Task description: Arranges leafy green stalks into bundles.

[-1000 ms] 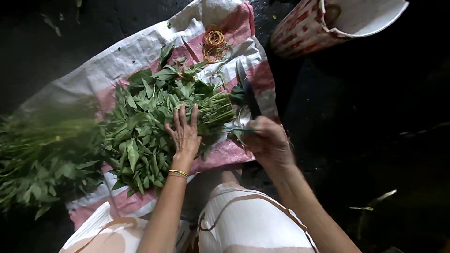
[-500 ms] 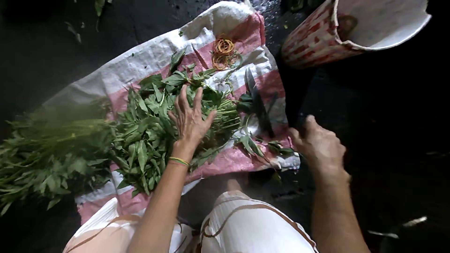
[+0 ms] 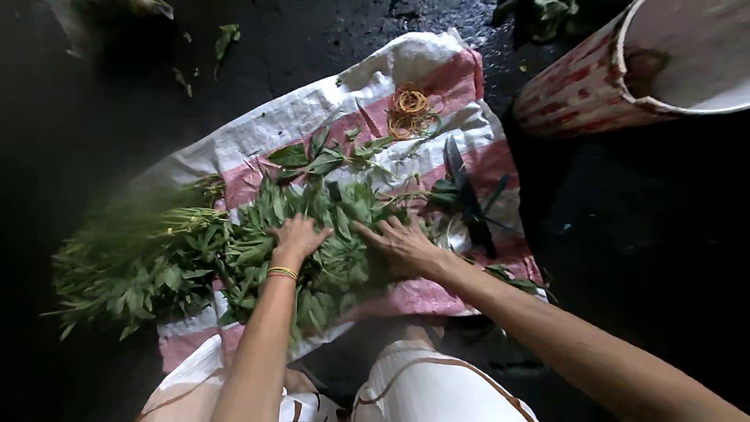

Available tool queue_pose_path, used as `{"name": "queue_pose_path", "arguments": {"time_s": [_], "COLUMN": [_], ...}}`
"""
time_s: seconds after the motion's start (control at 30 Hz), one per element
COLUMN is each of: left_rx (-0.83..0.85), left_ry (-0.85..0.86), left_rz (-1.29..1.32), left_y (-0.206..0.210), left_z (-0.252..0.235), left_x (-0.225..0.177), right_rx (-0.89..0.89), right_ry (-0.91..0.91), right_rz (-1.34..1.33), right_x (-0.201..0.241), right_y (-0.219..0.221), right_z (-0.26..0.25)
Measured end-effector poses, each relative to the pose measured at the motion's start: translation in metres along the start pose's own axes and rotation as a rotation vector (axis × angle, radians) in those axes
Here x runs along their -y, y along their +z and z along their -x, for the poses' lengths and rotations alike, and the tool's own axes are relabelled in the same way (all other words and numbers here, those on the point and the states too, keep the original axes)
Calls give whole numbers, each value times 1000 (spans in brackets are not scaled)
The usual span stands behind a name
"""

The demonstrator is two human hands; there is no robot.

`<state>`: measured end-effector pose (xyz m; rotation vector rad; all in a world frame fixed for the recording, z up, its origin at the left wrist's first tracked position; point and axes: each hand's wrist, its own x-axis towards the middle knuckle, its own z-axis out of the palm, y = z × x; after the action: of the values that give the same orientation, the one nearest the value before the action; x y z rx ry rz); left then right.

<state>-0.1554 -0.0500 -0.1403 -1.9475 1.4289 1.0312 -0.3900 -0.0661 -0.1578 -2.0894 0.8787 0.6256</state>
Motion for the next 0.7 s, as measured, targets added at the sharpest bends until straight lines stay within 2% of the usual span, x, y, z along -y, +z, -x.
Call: {"name": "queue_pose_path", "arguments": {"time_s": [0.07, 0.1, 0.17, 0.23, 0.27, 0.33, 0.43, 0.47, 0.5, 0.53, 0.6, 0.63, 0.7], "left_rx": [57, 65, 58, 20, -48, -280, -714, -783, -767, -652, -251, -110, -20], "left_ry": [-11, -20, -47, -68, -54, 50, 472, 607, 712, 778, 772, 749, 731], "left_rz": [-22, -28, -65, -142, -177, -183, -117, -78, -50, -54, -165, -244, -348], "left_y": [2, 1, 0, 2, 5, 13, 33, 37, 40, 42, 49, 53, 58], "left_z": [2, 4, 7, 9, 11, 17, 17, 15, 15, 17, 25, 26, 21], "left_x": [-9, -11, -13, -22, -29, -39, -42, -46, -52, -56, -65, -67, -63], "right_rx": [157, 109, -245, -588, -636, -619, -676, -730, -783, -807, -803, -784, -659], "right_ry": [32, 35, -20, -100, -111, -92, -88, -113, -152, -181, -145, -83, 136], "right_rz": [-85, -132, -101, -34, 3, 59, 13, 21, 44, 44, 17, 6, -41], "right_x": [7, 10, 18, 22, 19, 5, -38, -55, -73, -89, -110, -116, -118], "right_y": [-36, -55, -77, -89, -96, -101, -73, -61, -50, -39, -9, 6, 32], "right_z": [2, -2, -31, -82, -106, -143, -151, -139, -121, -99, -44, -14, 47]}}
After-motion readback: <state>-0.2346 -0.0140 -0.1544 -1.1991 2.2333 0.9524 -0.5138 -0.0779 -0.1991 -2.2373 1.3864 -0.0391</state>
